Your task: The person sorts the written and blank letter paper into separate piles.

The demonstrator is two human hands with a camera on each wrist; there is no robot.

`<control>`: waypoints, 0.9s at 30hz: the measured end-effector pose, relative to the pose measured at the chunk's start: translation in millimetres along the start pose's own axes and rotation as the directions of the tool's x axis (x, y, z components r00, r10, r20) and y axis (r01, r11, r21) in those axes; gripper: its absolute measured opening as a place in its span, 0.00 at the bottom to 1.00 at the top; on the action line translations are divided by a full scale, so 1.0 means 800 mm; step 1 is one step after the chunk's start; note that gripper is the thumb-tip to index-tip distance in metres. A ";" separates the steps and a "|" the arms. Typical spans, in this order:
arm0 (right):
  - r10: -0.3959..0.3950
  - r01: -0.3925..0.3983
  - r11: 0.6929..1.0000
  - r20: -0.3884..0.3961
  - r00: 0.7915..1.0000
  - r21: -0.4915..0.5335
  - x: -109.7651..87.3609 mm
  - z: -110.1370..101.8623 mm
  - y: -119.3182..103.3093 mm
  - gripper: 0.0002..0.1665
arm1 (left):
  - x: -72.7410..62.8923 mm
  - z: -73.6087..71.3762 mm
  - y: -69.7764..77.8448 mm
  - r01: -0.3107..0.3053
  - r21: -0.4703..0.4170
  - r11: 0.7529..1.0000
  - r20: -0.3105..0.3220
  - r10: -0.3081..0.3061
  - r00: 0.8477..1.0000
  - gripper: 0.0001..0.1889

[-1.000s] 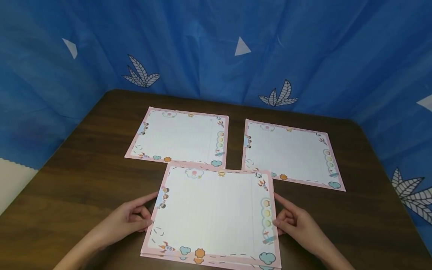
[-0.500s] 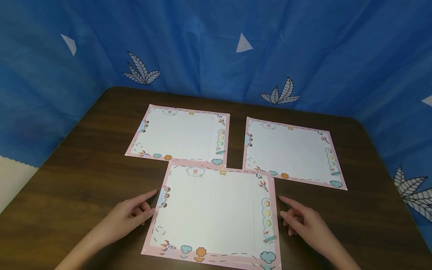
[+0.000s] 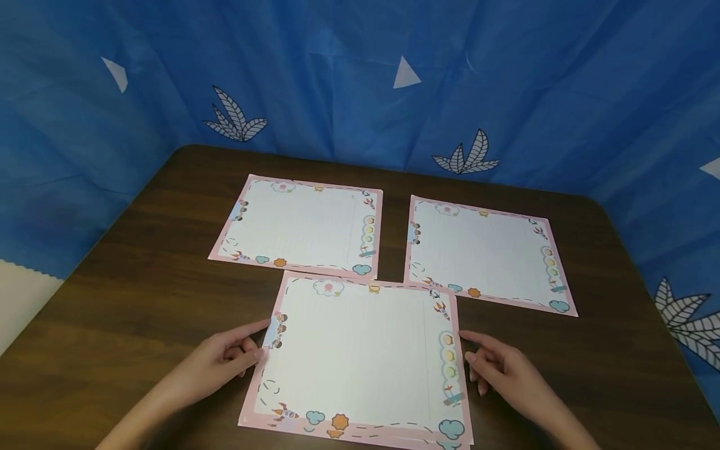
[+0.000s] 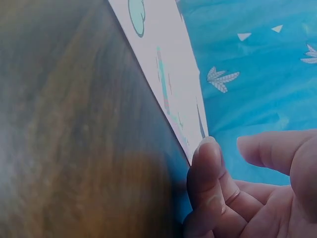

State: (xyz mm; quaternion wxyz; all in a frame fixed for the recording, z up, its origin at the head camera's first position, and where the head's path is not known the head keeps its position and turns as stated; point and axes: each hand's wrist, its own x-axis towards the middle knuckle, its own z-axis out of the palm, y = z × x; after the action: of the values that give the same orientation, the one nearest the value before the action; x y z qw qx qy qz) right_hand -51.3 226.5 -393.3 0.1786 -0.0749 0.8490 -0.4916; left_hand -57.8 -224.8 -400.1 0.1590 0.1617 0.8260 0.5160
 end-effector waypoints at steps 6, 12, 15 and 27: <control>0.001 -0.002 0.999 0.031 1.000 0.034 -0.002 0.000 0.001 0.27 | 0.001 0.002 0.001 0.006 0.006 1.000 -0.005 -0.006 1.000 0.26; -0.014 0.013 0.999 0.016 1.000 0.044 -0.002 -0.001 0.004 0.28 | 0.001 0.002 0.000 0.006 -0.019 1.000 -0.005 -0.006 1.000 0.27; -0.028 0.026 0.998 0.022 0.999 0.061 -0.002 -0.003 0.005 0.29 | 0.002 0.001 -0.001 -0.002 -0.039 0.999 0.005 0.002 1.000 0.27; -0.140 0.140 0.990 0.017 0.990 0.013 0.004 -0.007 0.007 0.23 | 0.003 0.001 0.001 0.027 -0.059 0.998 0.014 -0.026 1.000 0.27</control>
State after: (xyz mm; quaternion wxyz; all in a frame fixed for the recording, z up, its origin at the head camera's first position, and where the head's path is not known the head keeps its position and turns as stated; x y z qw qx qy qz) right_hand -56.3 233.0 -396.1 0.1517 -0.1377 0.8370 -0.5074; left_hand -59.2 -223.0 -399.7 0.1763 0.1494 0.8113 0.5370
